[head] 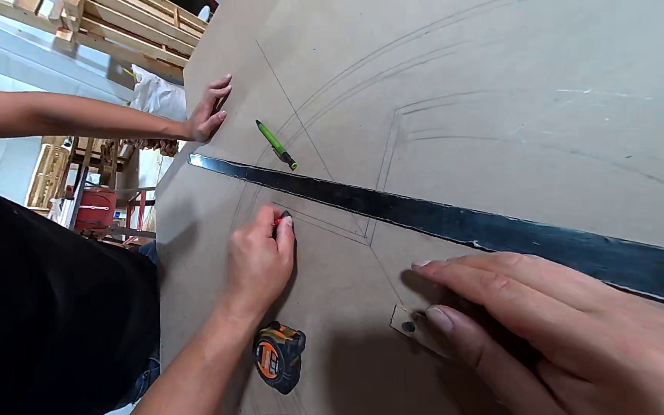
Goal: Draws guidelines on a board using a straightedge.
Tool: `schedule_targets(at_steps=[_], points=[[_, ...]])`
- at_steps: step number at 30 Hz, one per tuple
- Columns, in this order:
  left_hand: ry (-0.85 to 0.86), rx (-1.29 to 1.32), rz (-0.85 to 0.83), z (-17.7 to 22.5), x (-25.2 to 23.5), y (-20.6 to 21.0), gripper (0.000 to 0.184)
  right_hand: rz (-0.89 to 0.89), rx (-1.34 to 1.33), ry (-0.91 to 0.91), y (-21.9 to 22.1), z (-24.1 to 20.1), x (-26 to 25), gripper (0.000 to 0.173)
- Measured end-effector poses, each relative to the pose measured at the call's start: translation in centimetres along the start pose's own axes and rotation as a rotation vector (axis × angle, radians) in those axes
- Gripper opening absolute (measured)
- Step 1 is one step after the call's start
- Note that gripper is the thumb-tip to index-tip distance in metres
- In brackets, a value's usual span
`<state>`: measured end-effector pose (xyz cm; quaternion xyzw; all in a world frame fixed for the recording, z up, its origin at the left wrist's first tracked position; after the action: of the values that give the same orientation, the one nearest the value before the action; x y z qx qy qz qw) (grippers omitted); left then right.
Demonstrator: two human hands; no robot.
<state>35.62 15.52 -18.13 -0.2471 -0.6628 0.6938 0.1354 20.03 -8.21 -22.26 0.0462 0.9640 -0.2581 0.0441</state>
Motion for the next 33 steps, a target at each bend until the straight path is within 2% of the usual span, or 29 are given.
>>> schedule_targets(at_steps=[4, 8, 11, 16, 18, 20, 21, 22, 24, 25, 26, 28, 29, 30, 31, 33], points=[[-0.005, -0.013, -0.017, -0.8, 0.2, 0.0, 0.017, -0.017, 0.006, 0.005, 0.2, -0.1, 0.1, 0.031], [0.013, -0.027, -0.016, 0.1, 0.4, -0.2, 0.017, -0.012, 0.008, 0.006, 0.0, -0.1, 0.1, 0.031], [-0.001, -0.024, -0.032, -1.0, 0.4, -0.1, 0.017, -0.012, 0.014, 0.004, 0.2, 0.0, 0.2, 0.032], [0.013, 0.004, -0.017, -0.1, 0.6, 0.0, 0.017, -0.005, 0.006, 0.005, 0.0, 0.1, 0.2, 0.031], [-0.091, 0.038, -0.058, -1.9, 0.1, -0.1, 0.018, 0.008, 0.014, 0.0, 0.0, 0.1, 0.2, 0.031], [-0.292, 0.235, -0.065, -4.1, -0.4, -0.9, 0.018, 0.039, 0.014, -0.001, -0.1, 0.0, 0.2, 0.031], [-0.357, 0.435, -0.049, -4.3, -0.4, -1.0, 0.017, 0.07, 0.009, 0.003, -0.4, 0.0, 0.2, 0.03], [-0.375, 0.695, -0.069, -3.6, -0.1, -0.8, 0.016, 0.106, 0.004, 0.009, -0.6, 0.0, 0.4, 0.029], [-0.282, 1.174, -0.207, -1.1, 0.7, 0.3, 0.02, 0.178, 0.023, 0.016, -0.9, 0.1, 0.5, 0.028], [-0.267, 1.295, -0.221, -0.9, 0.4, 0.8, 0.022, 0.208, 0.056, 0.029, -1.1, 0.1, 0.5, 0.029], [-0.301, 1.328, -0.15, -2.3, 0.0, 1.2, 0.024, 0.236, 0.096, 0.05, -1.1, 0.2, 0.5, 0.031], [-0.505, 1.288, 0.15, -8.0, -0.2, 1.2, 0.028, 0.297, 0.146, 0.09, -1.0, 0.3, 0.6, 0.034], [-0.591, 1.306, 0.23, -9.8, 0.2, 1.1, 0.03, 0.329, 0.154, 0.104, -1.1, 0.4, 0.5, 0.035], [-0.626, 1.335, 0.222, -9.6, 0.6, 1.1, 0.03, 0.362, 0.153, 0.115, -1.2, 0.5, 0.4, 0.036], [-0.627, 1.364, 0.128, -7.3, 1.2, 1.1, 0.029, 0.382, 0.148, 0.126, -1.3, 0.6, 0.3, 0.035], [-0.549, 1.479, -0.171, -0.8, 2.0, 1.0, 0.03, 0.38, 0.129, 0.157, -1.2, 0.4, 0.1, 0.035]])
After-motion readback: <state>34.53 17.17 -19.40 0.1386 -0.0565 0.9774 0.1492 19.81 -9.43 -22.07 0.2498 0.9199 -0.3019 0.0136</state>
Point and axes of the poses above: each hand's wrist, its own x-axis away from the middle knuckle, its own y-axis out of the palm, z = x × y, the point moved 5 cm from there along -x, towards the middle knuckle, and after that the axes turned 7 degrees about y, right-handed, at the moved point
